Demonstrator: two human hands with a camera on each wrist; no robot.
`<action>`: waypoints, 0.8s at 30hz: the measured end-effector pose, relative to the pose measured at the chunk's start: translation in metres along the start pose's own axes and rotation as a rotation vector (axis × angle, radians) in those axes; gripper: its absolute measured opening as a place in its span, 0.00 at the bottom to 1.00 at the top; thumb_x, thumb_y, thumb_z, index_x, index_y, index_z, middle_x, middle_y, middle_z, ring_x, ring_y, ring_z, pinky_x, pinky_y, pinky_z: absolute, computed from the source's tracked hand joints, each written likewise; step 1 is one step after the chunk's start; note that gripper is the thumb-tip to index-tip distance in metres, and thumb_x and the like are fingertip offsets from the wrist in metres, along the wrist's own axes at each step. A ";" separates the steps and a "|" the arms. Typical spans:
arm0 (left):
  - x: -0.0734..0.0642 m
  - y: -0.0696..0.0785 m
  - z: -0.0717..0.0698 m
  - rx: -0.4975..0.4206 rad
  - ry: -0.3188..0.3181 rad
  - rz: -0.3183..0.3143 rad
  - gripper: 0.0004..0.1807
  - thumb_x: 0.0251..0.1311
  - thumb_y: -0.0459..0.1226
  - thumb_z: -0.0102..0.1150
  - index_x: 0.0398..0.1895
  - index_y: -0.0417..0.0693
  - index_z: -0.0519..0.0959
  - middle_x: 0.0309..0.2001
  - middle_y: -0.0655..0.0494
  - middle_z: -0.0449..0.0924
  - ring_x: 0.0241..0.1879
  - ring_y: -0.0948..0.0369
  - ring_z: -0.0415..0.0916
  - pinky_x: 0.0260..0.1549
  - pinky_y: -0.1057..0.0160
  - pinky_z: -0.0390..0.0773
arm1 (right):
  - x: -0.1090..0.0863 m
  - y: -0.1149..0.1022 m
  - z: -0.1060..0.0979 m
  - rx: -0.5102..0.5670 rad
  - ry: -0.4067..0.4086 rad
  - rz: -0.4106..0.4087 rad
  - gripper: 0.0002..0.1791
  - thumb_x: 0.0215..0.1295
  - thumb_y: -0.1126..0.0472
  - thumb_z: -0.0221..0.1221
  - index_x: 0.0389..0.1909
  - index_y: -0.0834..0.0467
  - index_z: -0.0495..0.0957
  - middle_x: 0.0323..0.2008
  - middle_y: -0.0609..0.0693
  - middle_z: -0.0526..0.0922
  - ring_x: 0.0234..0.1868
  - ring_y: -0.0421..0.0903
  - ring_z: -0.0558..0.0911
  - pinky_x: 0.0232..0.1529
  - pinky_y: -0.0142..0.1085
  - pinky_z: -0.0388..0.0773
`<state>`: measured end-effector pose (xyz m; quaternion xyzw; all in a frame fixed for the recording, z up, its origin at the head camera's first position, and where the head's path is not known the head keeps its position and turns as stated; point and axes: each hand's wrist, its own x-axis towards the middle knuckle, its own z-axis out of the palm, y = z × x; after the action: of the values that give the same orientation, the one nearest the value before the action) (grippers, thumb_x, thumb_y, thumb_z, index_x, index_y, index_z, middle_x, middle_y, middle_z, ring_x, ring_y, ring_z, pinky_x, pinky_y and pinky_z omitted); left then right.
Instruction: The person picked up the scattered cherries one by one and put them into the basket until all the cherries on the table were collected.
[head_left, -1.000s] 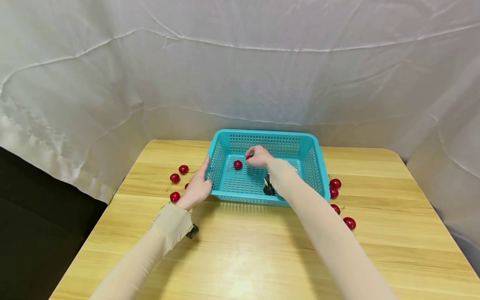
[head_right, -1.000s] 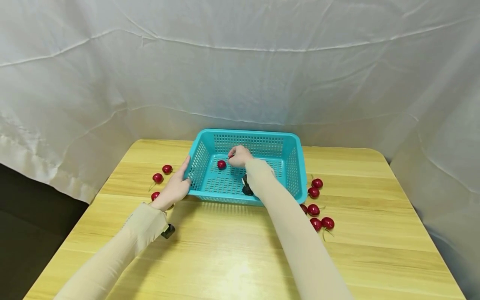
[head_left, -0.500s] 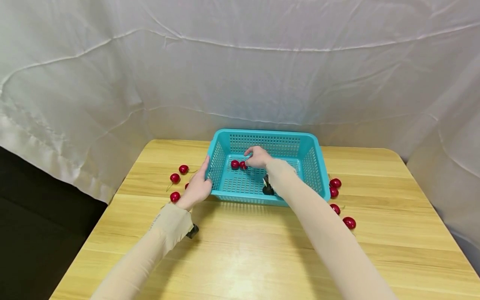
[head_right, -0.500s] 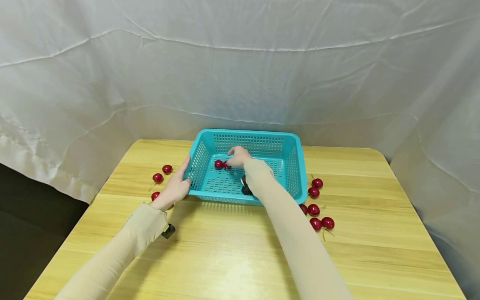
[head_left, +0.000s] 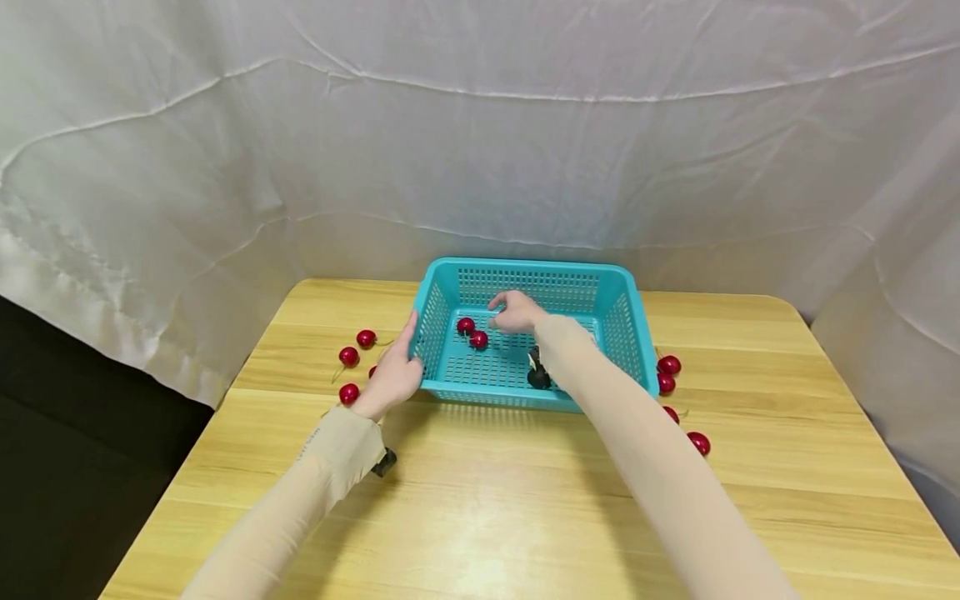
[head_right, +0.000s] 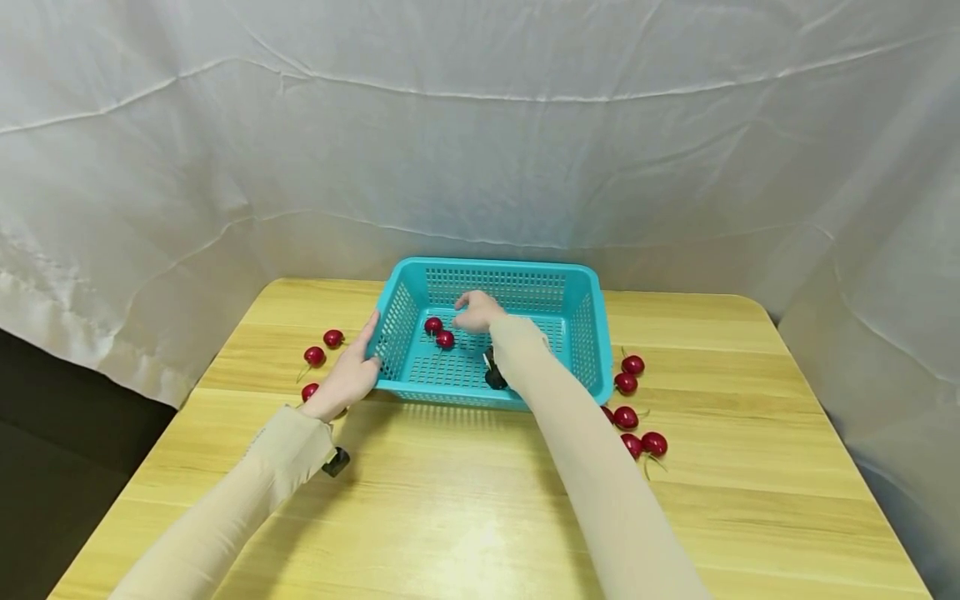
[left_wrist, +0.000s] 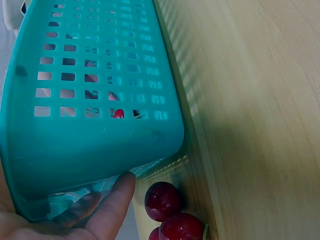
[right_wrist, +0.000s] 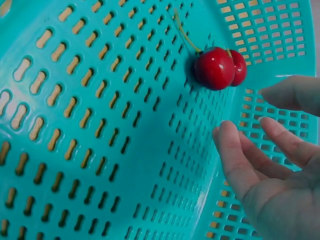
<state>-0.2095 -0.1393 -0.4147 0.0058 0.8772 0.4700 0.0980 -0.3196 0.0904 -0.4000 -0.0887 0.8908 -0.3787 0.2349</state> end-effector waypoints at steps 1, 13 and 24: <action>0.000 0.000 0.000 0.001 0.000 0.001 0.43 0.71 0.32 0.36 0.81 0.71 0.32 0.83 0.50 0.39 0.80 0.42 0.48 0.73 0.37 0.57 | 0.000 0.000 0.000 0.002 -0.003 0.001 0.29 0.70 0.63 0.56 0.71 0.61 0.66 0.62 0.59 0.75 0.39 0.45 0.76 0.60 0.50 0.78; 0.001 0.000 0.000 0.001 0.005 0.019 0.44 0.69 0.31 0.36 0.82 0.68 0.33 0.83 0.49 0.41 0.80 0.42 0.49 0.74 0.38 0.56 | -0.002 -0.001 -0.006 0.018 -0.035 0.012 0.29 0.72 0.62 0.54 0.73 0.60 0.64 0.70 0.59 0.67 0.59 0.56 0.80 0.64 0.49 0.78; 0.002 0.001 -0.001 0.005 -0.008 0.008 0.43 0.70 0.32 0.36 0.82 0.69 0.32 0.83 0.49 0.41 0.80 0.42 0.49 0.74 0.38 0.55 | -0.014 -0.006 -0.020 -0.003 -0.053 -0.055 0.30 0.70 0.65 0.53 0.73 0.62 0.63 0.66 0.62 0.73 0.62 0.61 0.78 0.65 0.53 0.76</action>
<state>-0.2117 -0.1389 -0.4134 0.0113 0.8779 0.4683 0.0997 -0.3170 0.1037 -0.3784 -0.1231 0.8821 -0.3813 0.2477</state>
